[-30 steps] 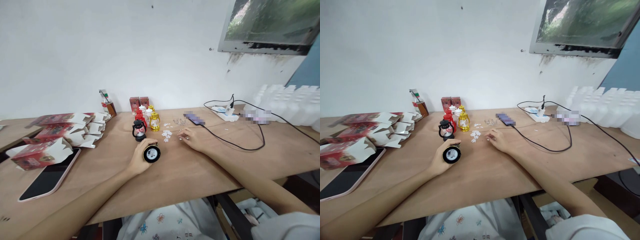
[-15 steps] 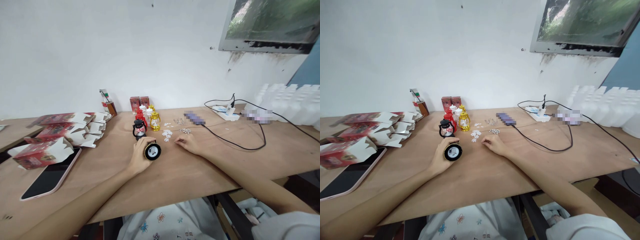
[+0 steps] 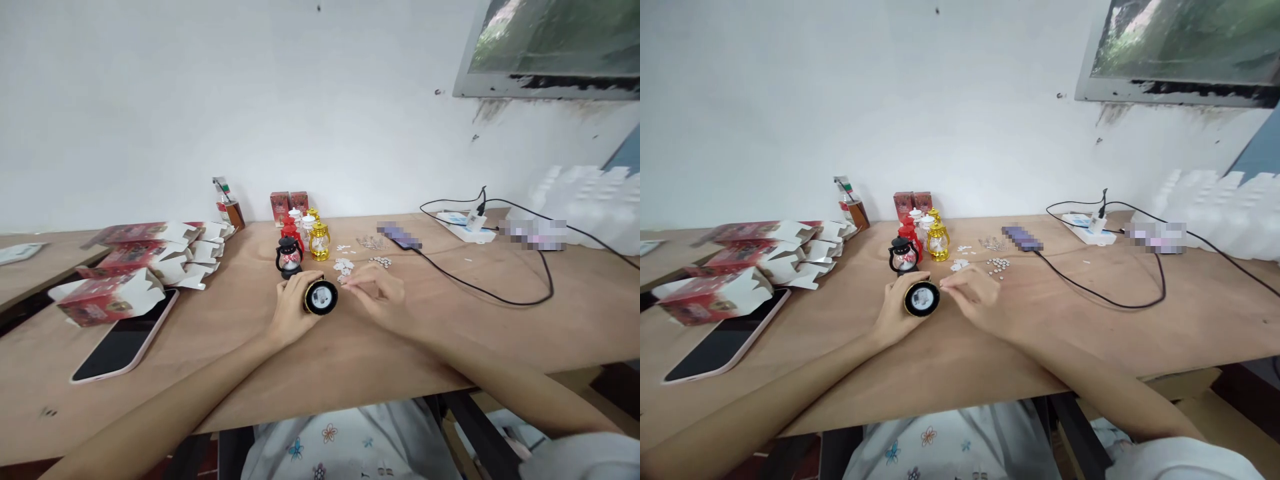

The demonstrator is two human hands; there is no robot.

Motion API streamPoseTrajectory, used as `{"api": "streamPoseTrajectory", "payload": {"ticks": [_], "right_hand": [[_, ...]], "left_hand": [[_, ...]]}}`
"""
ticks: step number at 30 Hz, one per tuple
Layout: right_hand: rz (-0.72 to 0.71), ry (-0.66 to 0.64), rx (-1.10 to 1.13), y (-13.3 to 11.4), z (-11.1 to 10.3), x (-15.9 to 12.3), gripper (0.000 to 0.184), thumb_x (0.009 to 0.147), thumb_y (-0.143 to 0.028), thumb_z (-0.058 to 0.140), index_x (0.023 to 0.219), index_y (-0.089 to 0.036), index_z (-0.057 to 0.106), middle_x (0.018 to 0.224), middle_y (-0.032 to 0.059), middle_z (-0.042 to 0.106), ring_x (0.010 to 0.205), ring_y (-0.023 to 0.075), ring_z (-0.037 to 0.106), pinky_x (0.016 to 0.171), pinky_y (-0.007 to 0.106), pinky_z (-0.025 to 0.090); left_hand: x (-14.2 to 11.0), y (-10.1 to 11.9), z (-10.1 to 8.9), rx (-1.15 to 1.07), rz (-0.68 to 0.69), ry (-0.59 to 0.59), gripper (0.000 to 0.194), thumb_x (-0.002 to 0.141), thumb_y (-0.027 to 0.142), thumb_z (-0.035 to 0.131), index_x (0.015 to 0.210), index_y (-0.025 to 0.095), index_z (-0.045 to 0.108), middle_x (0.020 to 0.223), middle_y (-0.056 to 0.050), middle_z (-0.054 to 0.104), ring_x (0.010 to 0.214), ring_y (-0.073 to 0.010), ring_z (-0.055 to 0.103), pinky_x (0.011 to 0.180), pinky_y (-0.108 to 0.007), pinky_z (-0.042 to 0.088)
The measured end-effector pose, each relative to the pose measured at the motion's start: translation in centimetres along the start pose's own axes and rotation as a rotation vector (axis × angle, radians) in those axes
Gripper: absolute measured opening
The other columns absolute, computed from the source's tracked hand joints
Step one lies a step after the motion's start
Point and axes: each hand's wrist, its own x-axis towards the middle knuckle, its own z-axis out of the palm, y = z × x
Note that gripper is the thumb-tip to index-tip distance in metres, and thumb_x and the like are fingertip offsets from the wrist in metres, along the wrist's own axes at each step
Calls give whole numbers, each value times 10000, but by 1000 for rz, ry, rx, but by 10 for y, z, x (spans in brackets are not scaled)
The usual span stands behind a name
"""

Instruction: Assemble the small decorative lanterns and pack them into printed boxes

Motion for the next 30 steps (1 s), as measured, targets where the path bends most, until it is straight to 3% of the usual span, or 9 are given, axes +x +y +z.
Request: {"api": "streamPoseTrajectory", "payload": {"ticks": [3, 6, 15, 20, 23, 26, 27, 30], "right_hand": [[-151, -85, 18, -14, 8, 5, 163, 854, -112, 564, 906, -259, 613, 775, 9, 673, 759, 157, 623, 687, 303, 527], [-232, -121, -62, -13, 14, 5, 199, 855, -78, 538, 943, -243, 605, 762, 16, 653, 726, 151, 588, 658, 281, 516], [-339, -226, -274, -6, 14, 1, 240, 865, -54, 470, 949, -222, 619, 760, 36, 653, 740, 178, 564, 688, 306, 508], [-304, -173, -210, -10, 15, 3, 160, 877, -92, 509, 952, -197, 604, 762, 28, 667, 722, 156, 571, 679, 282, 509], [-247, -85, -179, -1, 7, 7, 92, 865, -125, 560, 904, -197, 603, 762, 22, 675, 716, 140, 596, 677, 268, 503], [-67, -39, -275, 26, -10, 13, 35, 850, -170, 589, 854, -192, 616, 770, 29, 683, 730, 149, 626, 682, 278, 496], [29, -86, -317, 37, -17, 15, 35, 839, -165, 595, 847, -182, 624, 784, 38, 688, 745, 156, 634, 692, 283, 495], [328, -490, -434, 69, -35, 20, 161, 769, -60, 580, 868, -157, 661, 815, 52, 708, 748, 165, 648, 678, 270, 478]], "left_hand": [[-1, -1, 1, 28, 13, -18, 483, 754, 264, 625, 1206, 226, 459, 1240, -81, 583, 1174, -266, 508, 898, -384, 311], [-1, -2, 3, 47, 25, -23, 486, 758, 278, 634, 1208, 224, 461, 1242, -79, 582, 1181, -264, 500, 896, -373, 300], [0, 1, 3, 53, -3, -70, 515, 732, 260, 663, 1202, 221, 456, 1247, -76, 576, 1163, -257, 509, 871, -368, 298], [1, 3, 1, 57, -22, -91, 489, 740, 259, 638, 1195, 231, 459, 1242, -59, 576, 1159, -251, 511, 871, -367, 300], [1, 4, 0, 49, -35, -95, 505, 725, 248, 627, 1199, 230, 455, 1243, -58, 577, 1173, -260, 504, 885, -373, 305], [2, 5, 0, 37, -59, -80, 511, 708, 235, 622, 1191, 228, 457, 1241, -57, 582, 1182, -269, 502, 903, -383, 311], [2, 5, -1, 34, -66, -72, 507, 706, 230, 619, 1186, 230, 459, 1240, -55, 583, 1181, -268, 503, 908, -383, 313], [1, 5, -1, 25, -73, -60, 502, 700, 215, 612, 1178, 233, 460, 1241, -52, 583, 1179, -263, 506, 923, -384, 315]]}}
